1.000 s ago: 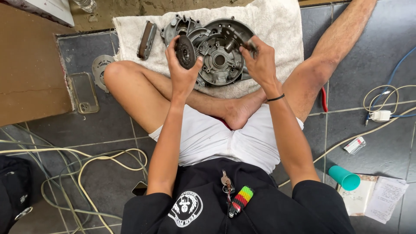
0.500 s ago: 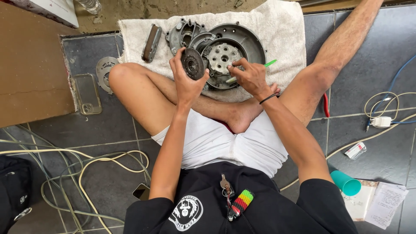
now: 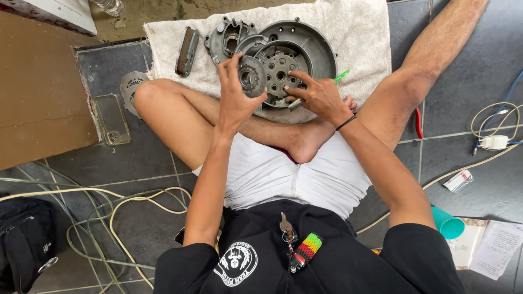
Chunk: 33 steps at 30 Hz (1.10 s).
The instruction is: A person sits on the floor cleaning and inspecting motorcycle engine components, including the clutch assembly and engine casing, using a small tool.
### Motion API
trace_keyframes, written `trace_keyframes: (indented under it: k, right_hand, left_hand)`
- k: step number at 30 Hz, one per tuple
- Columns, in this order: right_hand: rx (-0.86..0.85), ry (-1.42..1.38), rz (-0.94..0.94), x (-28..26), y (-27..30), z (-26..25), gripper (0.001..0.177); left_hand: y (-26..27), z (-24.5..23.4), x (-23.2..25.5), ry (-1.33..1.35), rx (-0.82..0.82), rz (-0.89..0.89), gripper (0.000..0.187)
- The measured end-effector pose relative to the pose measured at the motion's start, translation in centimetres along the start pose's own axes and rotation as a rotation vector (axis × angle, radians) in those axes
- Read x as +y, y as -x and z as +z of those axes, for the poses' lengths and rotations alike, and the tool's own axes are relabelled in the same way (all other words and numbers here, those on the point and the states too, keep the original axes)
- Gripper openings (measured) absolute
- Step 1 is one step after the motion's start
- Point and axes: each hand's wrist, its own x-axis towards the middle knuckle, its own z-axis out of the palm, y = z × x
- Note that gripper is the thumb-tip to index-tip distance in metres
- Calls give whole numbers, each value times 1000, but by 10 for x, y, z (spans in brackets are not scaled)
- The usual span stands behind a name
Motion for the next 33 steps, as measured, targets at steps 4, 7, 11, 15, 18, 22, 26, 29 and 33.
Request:
trace_keyframes:
  k: [4, 7, 11, 15, 18, 22, 26, 29, 33]
  right_hand:
    - [-206, -39, -11, -2, -4, -34, 55]
    - [-37, -203, 132, -6, -5, -60, 27]
    - [10, -367, 373, -2, 0, -82, 52]
    - [61, -388, 531, -2, 5, -85, 61]
    - [57, -420, 555, -3, 3, -81, 58]
    - [20, -473, 580, -7, -12, -77, 46]
    - [-63, -507, 609, -6, -22, -69, 48]
    - [-190, -582, 658, -5, -29, -63, 43]
    - [-220, -642, 760, -13, -42, -57, 21]
  left_hand:
    - [-9, 16, -13, -243, -85, 124, 101]
    - [-12, 28, -4, -338, -133, 177, 100]
    - [-18, 60, -23, -450, -178, 249, 104]
    - [-24, 86, -43, -537, -196, 266, 108]
    - [-24, 84, -43, -512, -197, 256, 108]
    - [-25, 75, -35, -533, -223, 258, 114]
    - [-21, 66, -35, -458, -266, 243, 107]
    - [-18, 62, -38, -399, -289, 227, 106]
    - [-16, 61, -42, -350, -279, 194, 115]
